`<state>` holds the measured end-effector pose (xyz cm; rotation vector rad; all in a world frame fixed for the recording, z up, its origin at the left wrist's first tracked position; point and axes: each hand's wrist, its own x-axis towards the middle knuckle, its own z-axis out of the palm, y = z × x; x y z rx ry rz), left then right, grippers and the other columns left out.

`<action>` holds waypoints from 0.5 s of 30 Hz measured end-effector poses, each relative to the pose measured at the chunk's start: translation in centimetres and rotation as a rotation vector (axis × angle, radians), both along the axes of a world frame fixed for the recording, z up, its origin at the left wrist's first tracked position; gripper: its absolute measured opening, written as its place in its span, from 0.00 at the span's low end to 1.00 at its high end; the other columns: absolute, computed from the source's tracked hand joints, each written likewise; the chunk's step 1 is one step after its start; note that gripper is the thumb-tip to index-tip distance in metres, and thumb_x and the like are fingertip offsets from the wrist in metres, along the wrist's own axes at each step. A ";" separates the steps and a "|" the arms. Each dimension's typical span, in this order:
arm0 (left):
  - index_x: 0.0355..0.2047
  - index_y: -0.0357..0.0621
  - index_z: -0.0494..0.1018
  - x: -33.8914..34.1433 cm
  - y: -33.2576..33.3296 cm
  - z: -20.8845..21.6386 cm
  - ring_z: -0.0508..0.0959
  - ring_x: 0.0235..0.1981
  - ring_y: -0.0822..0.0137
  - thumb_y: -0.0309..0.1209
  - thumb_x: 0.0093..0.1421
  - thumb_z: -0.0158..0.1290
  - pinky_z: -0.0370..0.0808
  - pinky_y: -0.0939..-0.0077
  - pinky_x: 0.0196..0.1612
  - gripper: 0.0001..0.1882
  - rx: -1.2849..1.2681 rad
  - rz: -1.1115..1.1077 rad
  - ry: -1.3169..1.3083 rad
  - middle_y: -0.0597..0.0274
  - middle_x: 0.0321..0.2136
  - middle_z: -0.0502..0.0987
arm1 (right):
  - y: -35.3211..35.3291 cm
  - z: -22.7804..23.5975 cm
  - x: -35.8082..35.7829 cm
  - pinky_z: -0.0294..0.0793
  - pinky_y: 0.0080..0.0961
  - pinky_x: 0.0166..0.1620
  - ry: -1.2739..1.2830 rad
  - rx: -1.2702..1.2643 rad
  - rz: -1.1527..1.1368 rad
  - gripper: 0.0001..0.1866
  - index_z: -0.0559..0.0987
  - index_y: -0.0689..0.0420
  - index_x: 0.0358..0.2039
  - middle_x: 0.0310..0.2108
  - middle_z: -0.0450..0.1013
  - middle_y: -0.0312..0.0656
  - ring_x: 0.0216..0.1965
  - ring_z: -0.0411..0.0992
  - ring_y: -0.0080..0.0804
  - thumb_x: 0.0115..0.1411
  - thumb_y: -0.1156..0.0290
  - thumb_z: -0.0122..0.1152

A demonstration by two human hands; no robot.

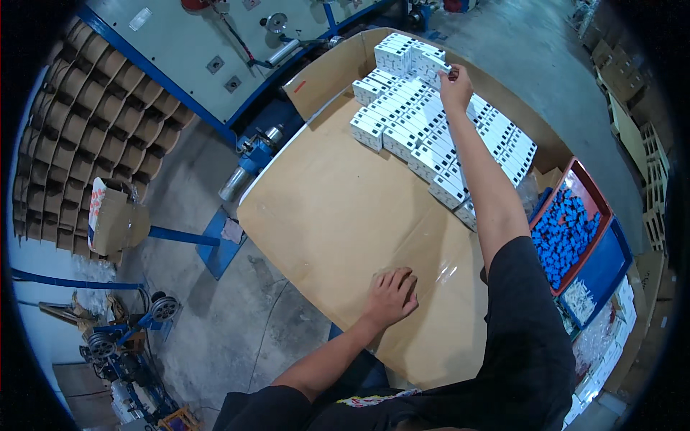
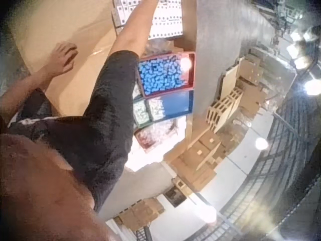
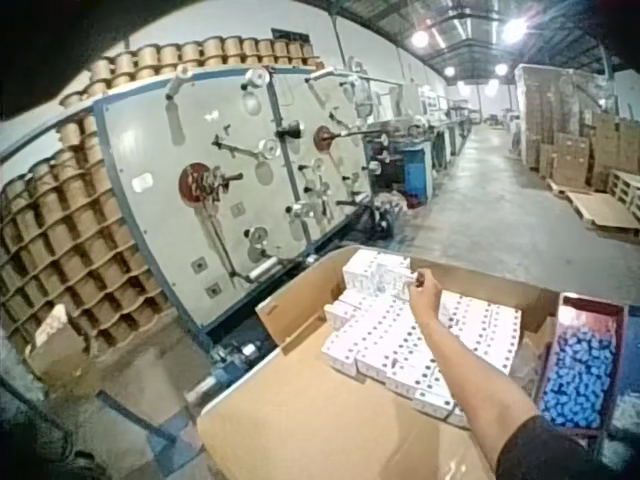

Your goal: The person opens a small white box and removes a circuit board and a plastic bag containing small components. They place the circuit board on the table, open the bag, and place the components onto the board. The person then closes the box and places it on a stack of similar boxes.

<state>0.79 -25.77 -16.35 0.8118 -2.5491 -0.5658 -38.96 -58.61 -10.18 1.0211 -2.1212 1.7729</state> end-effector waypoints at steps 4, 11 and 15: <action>0.47 0.47 0.74 0.1 0.2 0.0 0.72 0.54 0.57 0.39 0.57 0.57 0.69 0.59 0.55 0.19 0.010 0.003 -0.022 0.58 0.51 0.72 | -1.4 -0.8 0.7 0.75 0.38 0.45 0.028 0.028 -0.014 0.17 0.77 0.57 0.43 0.38 0.75 0.45 0.40 0.76 0.43 0.55 0.68 0.71; 0.48 0.47 0.74 -0.2 0.2 -0.3 0.71 0.56 0.57 0.40 0.58 0.57 0.69 0.58 0.56 0.19 0.031 -0.001 -0.028 0.58 0.52 0.72 | -3.0 -0.9 0.3 0.75 0.40 0.47 0.100 0.048 -0.010 0.17 0.76 0.57 0.44 0.42 0.72 0.46 0.42 0.75 0.45 0.56 0.68 0.70; 0.48 0.47 0.74 -0.2 0.2 -0.7 0.71 0.56 0.57 0.40 0.58 0.57 0.69 0.58 0.56 0.19 0.038 0.003 -0.036 0.58 0.52 0.72 | -3.1 -0.7 0.8 0.75 0.40 0.47 0.086 0.031 0.001 0.19 0.74 0.57 0.46 0.44 0.72 0.48 0.43 0.76 0.47 0.56 0.68 0.70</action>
